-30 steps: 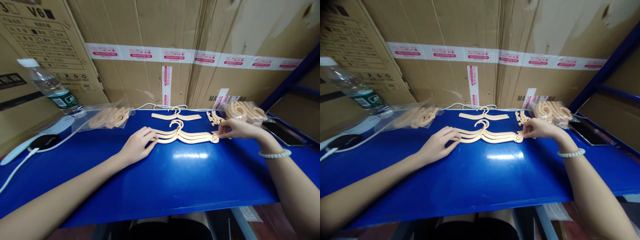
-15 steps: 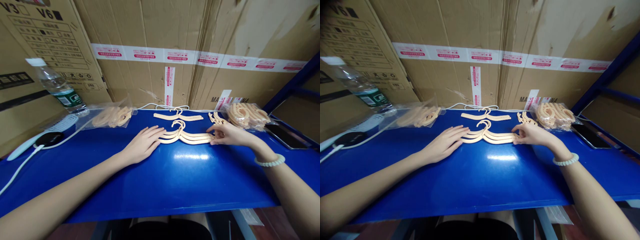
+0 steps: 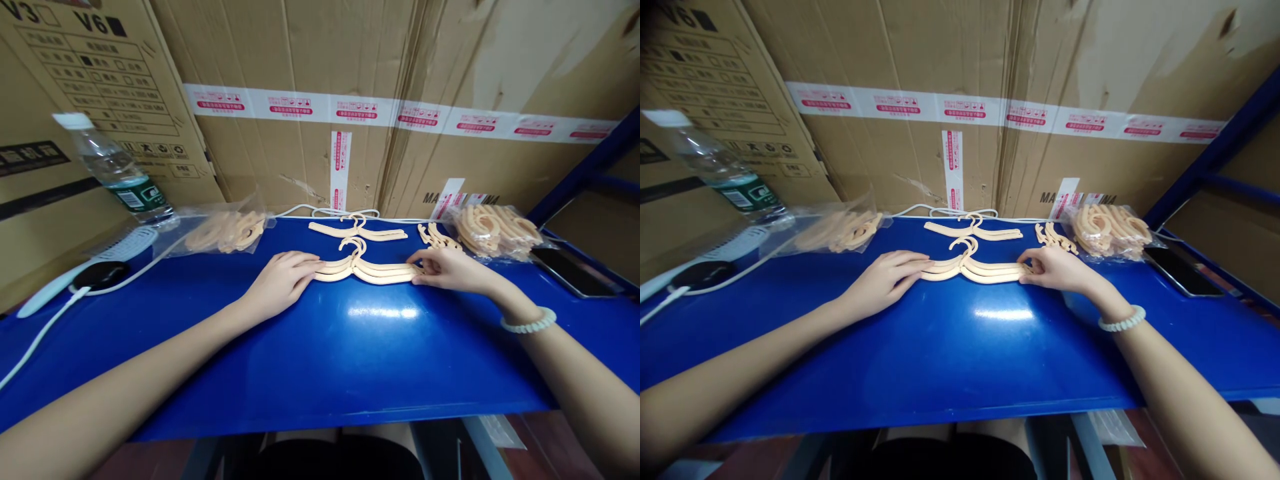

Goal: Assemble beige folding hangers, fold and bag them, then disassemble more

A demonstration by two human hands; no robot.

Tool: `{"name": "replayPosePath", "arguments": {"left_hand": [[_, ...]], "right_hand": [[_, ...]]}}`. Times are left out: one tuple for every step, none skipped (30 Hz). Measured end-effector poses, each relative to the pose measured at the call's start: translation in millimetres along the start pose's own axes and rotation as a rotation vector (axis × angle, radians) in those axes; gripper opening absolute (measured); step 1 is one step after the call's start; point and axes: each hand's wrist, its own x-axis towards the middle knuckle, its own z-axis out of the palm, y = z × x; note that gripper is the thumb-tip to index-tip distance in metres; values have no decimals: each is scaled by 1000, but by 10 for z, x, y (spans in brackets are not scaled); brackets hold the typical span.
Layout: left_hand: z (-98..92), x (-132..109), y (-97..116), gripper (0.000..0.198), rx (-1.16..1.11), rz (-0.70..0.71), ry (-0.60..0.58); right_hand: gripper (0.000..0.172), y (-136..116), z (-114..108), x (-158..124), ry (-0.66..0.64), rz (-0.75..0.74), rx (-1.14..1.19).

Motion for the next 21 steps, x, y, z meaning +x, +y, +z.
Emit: {"name": "replayPosePath", "arguments": {"left_hand": [[8, -1, -1, 33, -10, 1, 5], [13, -1, 1, 33, -25, 3, 7], [15, 0, 5, 33, -43, 3, 6], [14, 1, 10, 33, -64, 1, 4], [8, 3, 16, 34, -86, -4, 1], [0, 5, 21, 34, -109, -12, -4], [-10, 8, 25, 34, -133, -23, -8], [-20, 11, 25, 34, -157, -41, -5], [-28, 15, 22, 33, -181, -68, 8], [-33, 19, 13, 33, -206, -106, 34], [-35, 23, 0, 33, -237, -153, 71], [-32, 27, -18, 34, -276, -210, 116], [-26, 30, -38, 34, -325, -273, 160], [-18, 33, -59, 34, -383, -336, 197], [-8, 35, -79, 34, -443, -393, 224], [3, 37, -96, 34, -498, -441, 240], [12, 37, -108, 35, -541, -475, 248], [19, 38, -116, 35, -568, -493, 251], [24, 37, -120, 35, -581, -495, 252], [27, 37, -120, 35, -582, -487, 250], [29, 37, -118, 34, -578, -476, 246]], "right_hand": [[51, -5, -1, 1, 5, 5, -6], [51, -7, -2, 0, 7, 11, -13], [50, -7, -4, -2, 7, 16, -20], [51, -4, -8, -5, 5, 19, -23], [52, 0, -13, -9, 2, 20, -18], [54, 6, -21, -15, -1, 17, -3], [57, 11, -31, -23, -1, 10, 21], [59, 17, -45, -31, 10, 4, 49], [60, 24, -63, -41, 38, 3, 75], [60, 31, -83, -52, 81, 10, 96], [57, 39, -105, -62, 135, 27, 106], [54, 50, -128, -72, 192, 54, 104], [51, 65, -151, -81, 245, 88, 91], [48, 83, -172, -90, 284, 126, 65], [46, 105, -193, -98, 304, 161, 28], [44, 130, -211, -105, 307, 195, -16], [42, 157, -228, -112, 297, 226, -61], [40, 184, -243, -120, 273, 250, -100], [39, 208, -257, -127, 238, 266, -130], [38, 228, -267, -134, 199, 275, -154], [38, 242, -275, -141, 161, 279, -173]]}}
